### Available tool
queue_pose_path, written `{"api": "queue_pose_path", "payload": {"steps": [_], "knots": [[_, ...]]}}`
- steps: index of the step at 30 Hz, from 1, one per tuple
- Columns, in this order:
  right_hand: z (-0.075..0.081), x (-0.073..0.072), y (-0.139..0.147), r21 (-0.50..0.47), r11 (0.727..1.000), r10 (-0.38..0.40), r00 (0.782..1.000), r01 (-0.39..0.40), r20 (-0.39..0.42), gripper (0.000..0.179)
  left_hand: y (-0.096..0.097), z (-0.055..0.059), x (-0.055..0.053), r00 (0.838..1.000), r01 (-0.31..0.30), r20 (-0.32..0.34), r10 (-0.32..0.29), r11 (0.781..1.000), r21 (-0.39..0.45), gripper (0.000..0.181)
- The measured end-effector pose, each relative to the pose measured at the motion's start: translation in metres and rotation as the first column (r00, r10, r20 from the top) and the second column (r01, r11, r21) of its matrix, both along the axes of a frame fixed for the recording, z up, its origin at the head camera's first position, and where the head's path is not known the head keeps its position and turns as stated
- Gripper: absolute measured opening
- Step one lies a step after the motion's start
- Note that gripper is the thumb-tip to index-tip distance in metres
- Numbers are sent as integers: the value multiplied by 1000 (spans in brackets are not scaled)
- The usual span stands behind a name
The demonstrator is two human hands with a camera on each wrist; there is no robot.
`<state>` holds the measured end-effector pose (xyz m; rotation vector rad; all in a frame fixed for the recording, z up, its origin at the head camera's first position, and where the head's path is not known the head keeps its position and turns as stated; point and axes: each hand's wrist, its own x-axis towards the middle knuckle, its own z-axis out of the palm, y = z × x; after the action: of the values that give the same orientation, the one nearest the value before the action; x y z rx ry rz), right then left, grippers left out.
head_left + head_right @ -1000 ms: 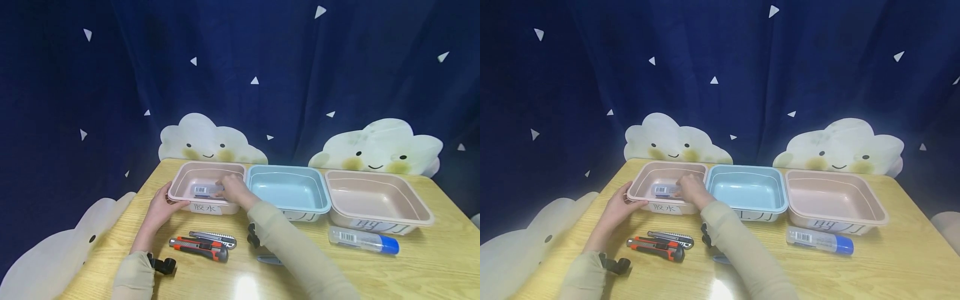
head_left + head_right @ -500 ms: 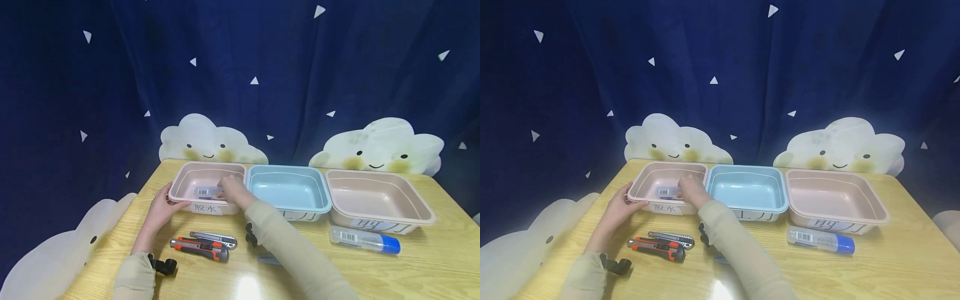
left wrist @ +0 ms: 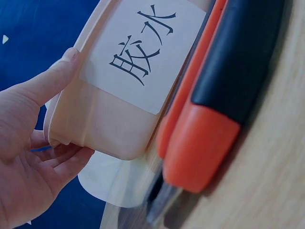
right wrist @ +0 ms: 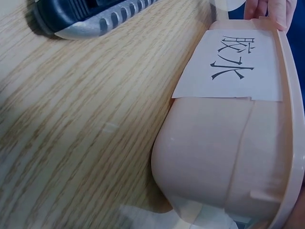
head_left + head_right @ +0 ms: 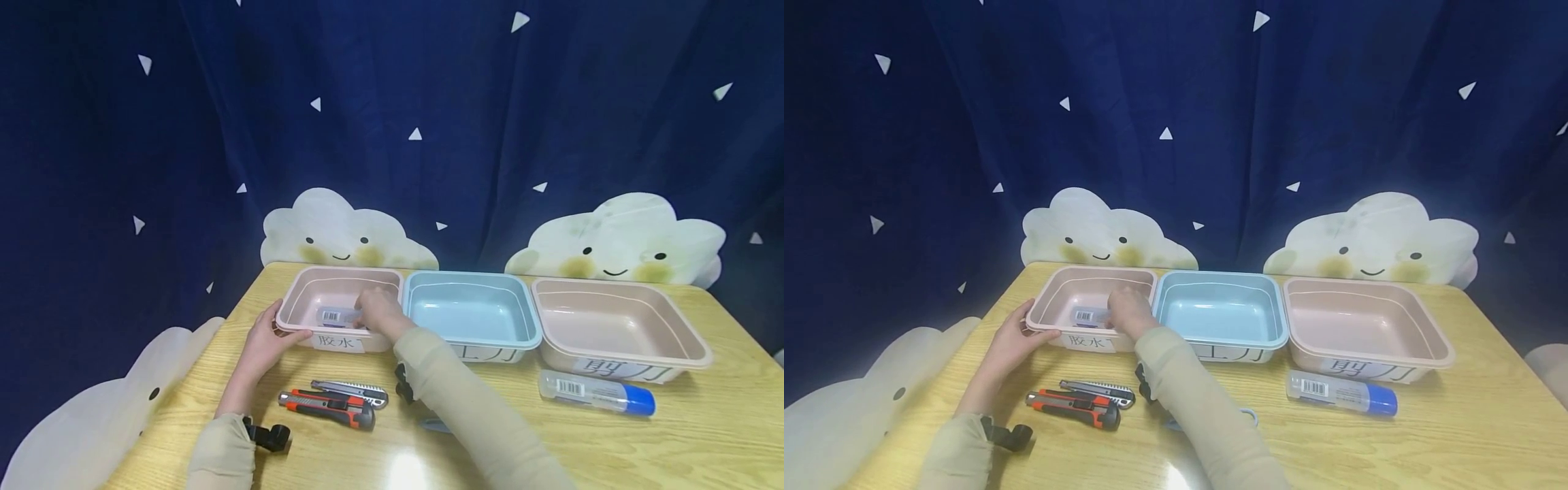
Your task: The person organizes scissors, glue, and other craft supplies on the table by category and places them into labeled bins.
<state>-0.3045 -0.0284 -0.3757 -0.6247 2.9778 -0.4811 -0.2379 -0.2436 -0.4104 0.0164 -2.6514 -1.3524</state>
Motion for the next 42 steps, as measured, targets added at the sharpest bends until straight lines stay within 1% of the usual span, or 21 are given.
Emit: {"api": "queue_pose_path", "payload": {"steps": [6,11,14,19,21,26,33,38,42], "knots": [[0,1,1,11,1000,16,1000,-16,-14,38,0,-1,-1,1000,0,5,0,1000,8,96],[1,1,1,-11,999,33,999,-34,-30,37,-1,-1,-1,1000,8,-4,-8,1000,15,95],[2,1,2,-20,999,47,997,-48,-56,34,-1,-1,-1,1000,3,-5,-2,1000,10,95],[4,4,5,-57,995,74,991,-81,-111,23,-1,-1,-1,1000,4,-6,-4,1000,8,95],[7,7,8,-83,991,88,986,-100,-143,18,-1,-1,0,1000,4,-4,-4,1000,7,95],[18,17,17,-133,983,100,978,-126,-185,13,0,-1,0,1000,4,-6,-4,1000,8,94],[26,30,31,-160,981,84,984,-109,-155,17,0,1,0,1000,-1,14,0,1000,7,96],[30,43,47,-181,976,91,981,-122,-169,17,-2,0,0,1000,-3,26,3,1000,8,98],[31,53,65,-191,973,92,978,-128,-190,15,-2,-1,0,1000,4,20,-4,1000,13,97]]}}
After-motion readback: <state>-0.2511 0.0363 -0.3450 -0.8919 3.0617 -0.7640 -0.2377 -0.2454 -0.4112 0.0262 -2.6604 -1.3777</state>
